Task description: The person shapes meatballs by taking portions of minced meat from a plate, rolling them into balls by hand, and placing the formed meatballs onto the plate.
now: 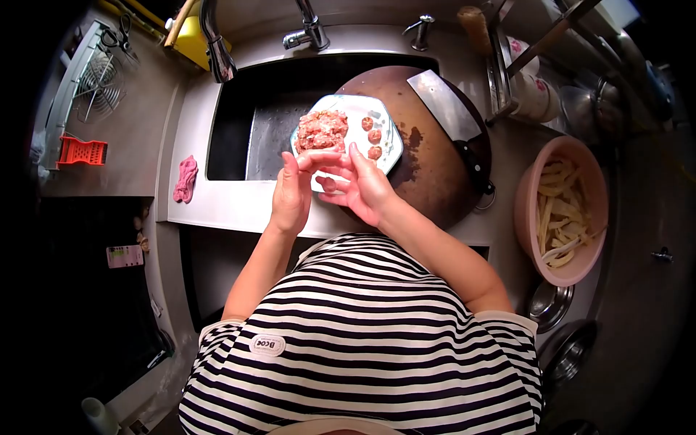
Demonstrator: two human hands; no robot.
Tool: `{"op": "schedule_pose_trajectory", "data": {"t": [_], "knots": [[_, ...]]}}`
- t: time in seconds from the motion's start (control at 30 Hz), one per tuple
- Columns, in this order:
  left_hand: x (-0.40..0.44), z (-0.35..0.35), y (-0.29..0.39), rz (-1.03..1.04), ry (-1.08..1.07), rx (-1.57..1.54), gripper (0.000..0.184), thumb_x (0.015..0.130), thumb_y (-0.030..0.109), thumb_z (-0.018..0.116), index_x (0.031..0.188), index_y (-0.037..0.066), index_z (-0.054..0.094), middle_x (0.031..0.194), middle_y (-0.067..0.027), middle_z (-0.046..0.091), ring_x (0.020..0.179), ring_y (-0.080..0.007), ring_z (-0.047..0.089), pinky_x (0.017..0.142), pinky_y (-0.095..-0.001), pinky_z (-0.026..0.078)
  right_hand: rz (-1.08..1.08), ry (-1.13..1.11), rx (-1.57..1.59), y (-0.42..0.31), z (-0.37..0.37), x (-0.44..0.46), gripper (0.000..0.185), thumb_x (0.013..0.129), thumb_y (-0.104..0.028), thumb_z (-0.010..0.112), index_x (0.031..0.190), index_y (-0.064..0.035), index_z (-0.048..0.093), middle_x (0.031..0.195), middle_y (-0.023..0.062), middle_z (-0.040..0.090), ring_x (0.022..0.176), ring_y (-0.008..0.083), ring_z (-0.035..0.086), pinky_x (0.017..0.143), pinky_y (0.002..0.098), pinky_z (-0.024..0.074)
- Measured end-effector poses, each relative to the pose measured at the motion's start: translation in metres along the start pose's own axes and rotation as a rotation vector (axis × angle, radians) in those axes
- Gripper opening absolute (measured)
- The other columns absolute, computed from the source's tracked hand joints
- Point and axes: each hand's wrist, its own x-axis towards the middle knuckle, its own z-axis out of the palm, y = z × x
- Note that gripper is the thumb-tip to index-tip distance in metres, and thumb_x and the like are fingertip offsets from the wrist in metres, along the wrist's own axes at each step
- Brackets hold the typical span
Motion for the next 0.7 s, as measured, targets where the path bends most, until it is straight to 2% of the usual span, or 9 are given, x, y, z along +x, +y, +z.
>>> {"op": "schedule_pose_trajectory", "data": {"t": [0.1, 0.17, 0.33, 0.43, 0.47, 0.57, 0.6, 0.63, 0.7], "knots": [[0.007, -0.01, -0.01, 0.113, 0.122, -0.063, 0.059, 0.099, 0.042, 0.021, 0.098, -0.003, 0.059, 0.098, -0.0161, 0.063, 0.096, -0.0234, 0.058, 0.094, -0.0354, 0.038, 0.176, -0.033, -0.02, 0.008, -0.008, 0.002, 0.046, 0.095, -0.046, 0.04, 0.086, -0.0042, 0.056, 0.069, 0.0027, 0.055, 0.054, 0.008, 0.05, 0.046, 0.0214, 0.0397], [0.005, -0.021, -0.013, -0.045, 0.244, -0.166, 0.049, 0.099, 0.036, 0.028, 0.094, 0.0, 0.059, 0.095, -0.015, 0.064, 0.092, -0.0222, 0.059, 0.089, -0.0351, 0.042, 0.076, -0.119, -0.143, 0.01, -0.009, -0.001, 0.039, 0.096, -0.039, 0.044, 0.079, -0.0052, 0.054, 0.062, 0.0001, 0.05, 0.049, 0.0051, 0.043, 0.042, 0.0193, 0.0335], [-0.009, -0.035, -0.049, -0.452, 0.187, -0.707, 0.034, 0.097, 0.032, 0.039, 0.094, 0.003, 0.057, 0.091, -0.0099, 0.061, 0.086, -0.0186, 0.059, 0.076, -0.0353, 0.048, -0.562, -0.173, -0.638, 0.014, 0.018, -0.012, 0.025, 0.096, -0.021, 0.047, 0.084, -0.0006, 0.057, 0.072, 0.0025, 0.054, 0.061, 0.004, 0.048, 0.052, 0.0179, 0.039], [-0.014, -0.017, -0.043, -0.554, 0.183, -0.89, 0.034, 0.095, 0.033, 0.043, 0.094, 0.002, 0.055, 0.089, -0.0078, 0.06, 0.087, -0.0171, 0.059, 0.08, -0.0368, 0.049, -1.05, -0.36, -1.313, 0.012, 0.024, -0.015, 0.013, 0.088, -0.012, 0.055, 0.093, -0.0003, 0.059, 0.089, 0.0099, 0.061, 0.079, 0.0261, 0.061, 0.081, 0.037, 0.0473], [-0.013, -0.028, -0.068, -0.61, 0.162, -1.097, 0.035, 0.094, 0.036, 0.045, 0.091, 0.003, 0.056, 0.087, -0.0082, 0.061, 0.086, -0.0169, 0.06, 0.08, -0.0334, 0.05, -1.067, -0.37, -1.349, 0.013, 0.028, -0.019, 0.013, 0.085, -0.009, 0.057, 0.094, -0.0011, 0.06, 0.089, 0.0129, 0.061, 0.081, 0.0338, 0.06, 0.086, 0.0404, 0.0446], [-0.009, -0.018, -0.041, -0.657, 0.358, -0.846, 0.037, 0.094, 0.04, 0.045, 0.081, 0.007, 0.055, 0.072, -0.0054, 0.058, 0.063, -0.0142, 0.058, 0.058, -0.0267, 0.052, -0.974, -0.361, -1.278, 0.005, 0.028, -0.025, 0.014, 0.086, -0.009, 0.057, 0.096, -0.0004, 0.061, 0.086, 0.0121, 0.063, 0.081, 0.0285, 0.062, 0.084, 0.0355, 0.0459], [-0.01, -0.034, -0.033, -0.64, 0.042, -0.866, 0.044, 0.094, 0.045, 0.043, 0.065, 0.012, 0.048, 0.054, -0.0011, 0.047, 0.039, -0.0102, 0.042, 0.034, -0.0216, 0.036, -0.799, -0.3, -1.15, 0.001, 0.022, -0.027, 0.014, 0.086, -0.008, 0.057, 0.097, 0.0011, 0.061, 0.084, 0.0124, 0.064, 0.081, 0.0219, 0.063, 0.079, 0.0308, 0.0473], [-0.012, -0.031, -0.032, -0.609, 0.231, -0.751, 0.052, 0.094, 0.048, 0.039, 0.056, 0.013, 0.038, 0.047, 0.0011, 0.035, 0.032, -0.0074, 0.023, 0.028, -0.0202, 0.018, -0.953, -0.244, -1.124, -0.005, 0.02, -0.026, 0.016, 0.09, -0.01, 0.054, 0.097, 0.0026, 0.061, 0.085, 0.0107, 0.065, 0.078, 0.0161, 0.063, 0.072, 0.0265, 0.0477], [-0.011, -0.034, -0.027, -0.482, 0.168, -0.719, 0.055, 0.094, 0.05, 0.035, 0.053, 0.014, 0.034, 0.047, 0.0019, 0.034, 0.03, -0.0065, 0.02, 0.028, -0.0182, 0.016, -0.871, -0.086, -0.978, -0.013, 0.006, -0.023, 0.022, 0.093, -0.015, 0.051, 0.095, 0.0029, 0.062, 0.086, 0.0088, 0.065, 0.076, 0.0155, 0.064, 0.068, 0.0255, 0.0487]]}}
